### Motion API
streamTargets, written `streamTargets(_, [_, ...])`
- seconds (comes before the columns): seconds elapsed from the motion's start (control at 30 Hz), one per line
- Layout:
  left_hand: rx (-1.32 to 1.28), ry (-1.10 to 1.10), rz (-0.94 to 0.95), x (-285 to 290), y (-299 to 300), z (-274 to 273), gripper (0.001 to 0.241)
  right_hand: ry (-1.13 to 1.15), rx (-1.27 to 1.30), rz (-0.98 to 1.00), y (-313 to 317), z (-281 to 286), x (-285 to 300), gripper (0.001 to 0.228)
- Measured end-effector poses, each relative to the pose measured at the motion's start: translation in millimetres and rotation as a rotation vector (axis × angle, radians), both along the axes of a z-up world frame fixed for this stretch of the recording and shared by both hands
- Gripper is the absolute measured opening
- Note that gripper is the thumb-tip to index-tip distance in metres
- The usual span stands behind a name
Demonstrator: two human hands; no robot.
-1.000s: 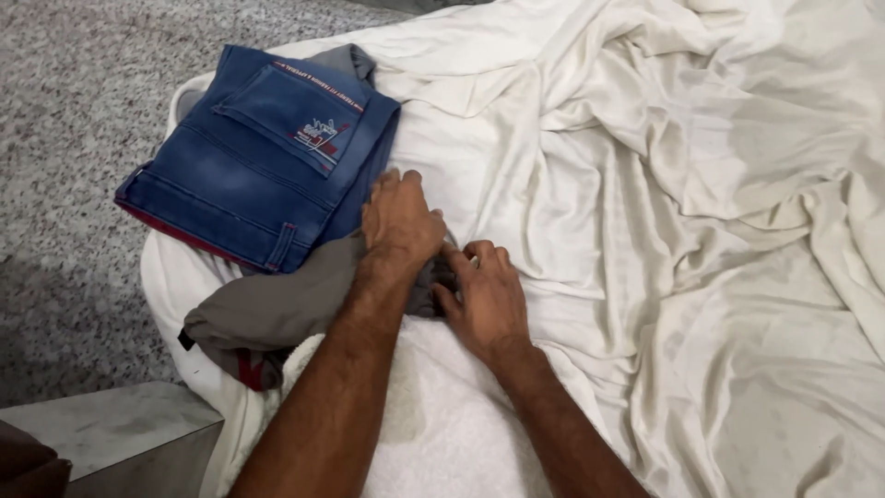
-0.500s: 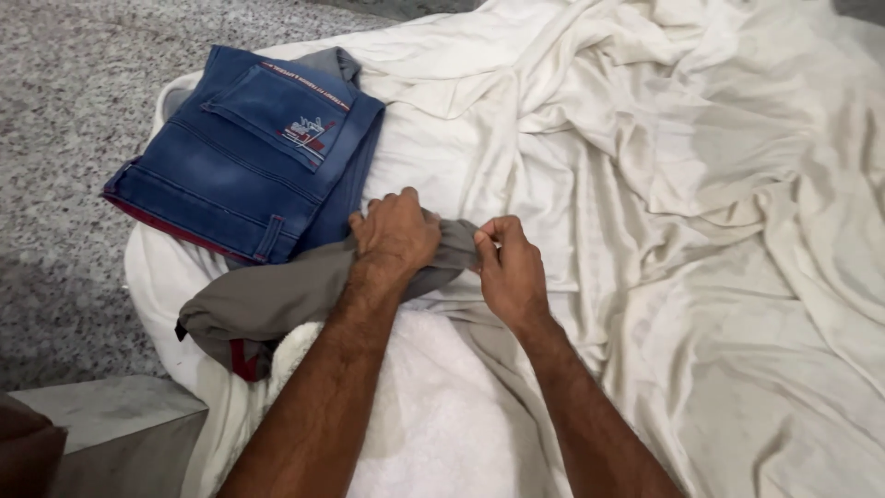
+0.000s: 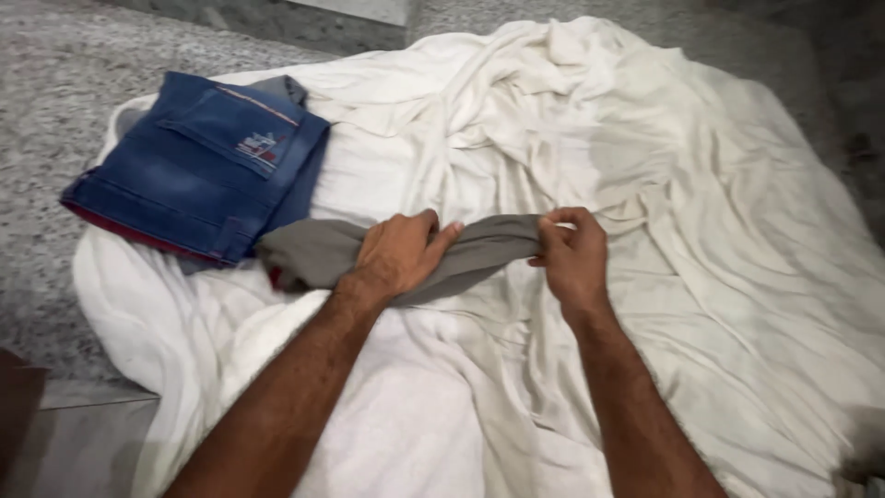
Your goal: The person folds a pair of gray shorts with red accents on a white bedsheet. They smooth the fabric, fold the legs together, fold the waistband down, and then fold the shorts in half before placing them on a stack of other folded clothes.
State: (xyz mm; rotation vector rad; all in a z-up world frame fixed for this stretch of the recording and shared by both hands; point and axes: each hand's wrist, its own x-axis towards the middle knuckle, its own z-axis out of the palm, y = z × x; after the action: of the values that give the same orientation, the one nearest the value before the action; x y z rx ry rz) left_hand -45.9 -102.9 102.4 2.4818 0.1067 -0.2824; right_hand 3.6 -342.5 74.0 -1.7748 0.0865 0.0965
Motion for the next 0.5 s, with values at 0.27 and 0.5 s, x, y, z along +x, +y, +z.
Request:
streamTargets(0.27, [0.314,-0.034,-0.375,-3,-27,-39,0.089,0.119,-0.056,-0.327,-132,-53,-49,0.012])
streamTargets(0.5, [0.27,0.215,0.003,-27,-21,-43,0.099,0.077,0.081,-0.182,-166,-131,-126,0.017])
